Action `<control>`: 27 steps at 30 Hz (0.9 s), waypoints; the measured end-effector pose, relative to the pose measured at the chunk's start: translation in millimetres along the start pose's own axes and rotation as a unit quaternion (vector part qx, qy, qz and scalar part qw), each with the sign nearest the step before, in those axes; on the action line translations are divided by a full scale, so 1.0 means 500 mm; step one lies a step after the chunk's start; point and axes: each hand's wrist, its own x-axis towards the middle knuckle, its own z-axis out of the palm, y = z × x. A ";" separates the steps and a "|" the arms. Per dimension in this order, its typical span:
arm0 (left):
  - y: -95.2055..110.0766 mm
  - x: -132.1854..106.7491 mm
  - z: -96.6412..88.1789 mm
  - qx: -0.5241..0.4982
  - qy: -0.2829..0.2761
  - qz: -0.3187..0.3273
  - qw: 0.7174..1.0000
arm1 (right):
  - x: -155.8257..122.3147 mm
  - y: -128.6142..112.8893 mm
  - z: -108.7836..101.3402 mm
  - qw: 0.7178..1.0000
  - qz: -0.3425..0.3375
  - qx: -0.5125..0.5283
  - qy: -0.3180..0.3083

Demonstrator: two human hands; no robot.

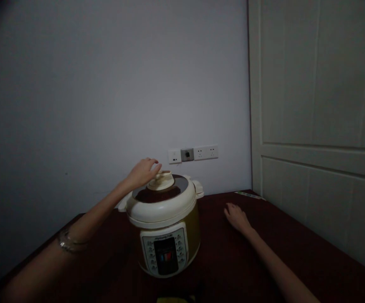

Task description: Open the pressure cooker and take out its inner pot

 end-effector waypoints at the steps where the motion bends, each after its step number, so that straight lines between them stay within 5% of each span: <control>1: 0.012 0.011 0.017 0.034 -0.039 -0.003 0.999 | -0.012 0.011 0.016 1.000 0.014 -0.016 -0.009; 5: 0.036 0.028 0.073 0.103 -0.086 -0.016 0.991 | -0.037 0.039 0.059 0.997 0.039 -0.067 -0.025; 10: 0.046 0.035 0.097 0.127 -0.125 -0.039 0.983 | -0.031 0.049 0.071 0.994 0.036 -0.101 -0.028; 27: 0.042 0.028 0.104 0.123 -0.051 -0.040 0.990 | -0.031 0.055 0.072 0.993 0.033 -0.112 -0.028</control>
